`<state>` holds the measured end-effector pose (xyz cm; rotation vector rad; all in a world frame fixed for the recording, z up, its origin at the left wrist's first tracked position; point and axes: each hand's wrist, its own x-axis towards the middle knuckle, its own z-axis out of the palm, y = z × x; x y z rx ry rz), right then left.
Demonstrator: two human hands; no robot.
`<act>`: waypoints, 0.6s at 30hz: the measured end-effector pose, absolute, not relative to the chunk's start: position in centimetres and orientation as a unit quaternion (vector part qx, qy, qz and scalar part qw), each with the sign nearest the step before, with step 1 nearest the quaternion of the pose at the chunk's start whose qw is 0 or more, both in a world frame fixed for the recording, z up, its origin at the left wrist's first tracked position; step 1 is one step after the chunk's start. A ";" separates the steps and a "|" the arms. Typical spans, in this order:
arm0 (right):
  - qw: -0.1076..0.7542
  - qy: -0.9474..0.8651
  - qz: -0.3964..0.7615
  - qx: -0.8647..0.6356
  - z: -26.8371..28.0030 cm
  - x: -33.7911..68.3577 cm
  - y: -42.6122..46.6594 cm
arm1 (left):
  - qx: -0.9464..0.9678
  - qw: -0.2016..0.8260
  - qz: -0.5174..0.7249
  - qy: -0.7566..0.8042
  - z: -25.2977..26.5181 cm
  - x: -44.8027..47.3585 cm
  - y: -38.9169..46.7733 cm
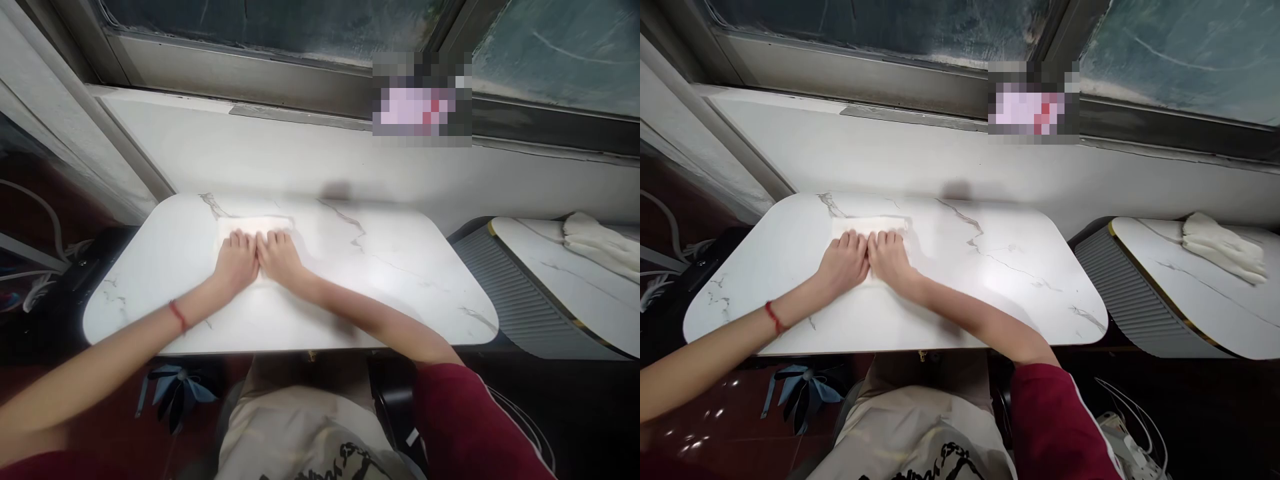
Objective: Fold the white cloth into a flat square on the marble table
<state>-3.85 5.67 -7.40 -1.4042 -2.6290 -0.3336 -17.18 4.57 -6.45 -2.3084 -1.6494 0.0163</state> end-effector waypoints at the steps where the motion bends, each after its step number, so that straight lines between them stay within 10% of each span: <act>1: 0.062 -0.878 -0.123 -0.459 -7.4 -4.0 3.8 | -0.812 0.159 0.006 -0.561 -6.6 -17.5 2.8; 18: 0.119 -0.978 -0.103 -0.134 -6.1 -12.8 -1.4 | -0.771 0.127 -0.052 -0.622 -5.5 -30.0 -6.2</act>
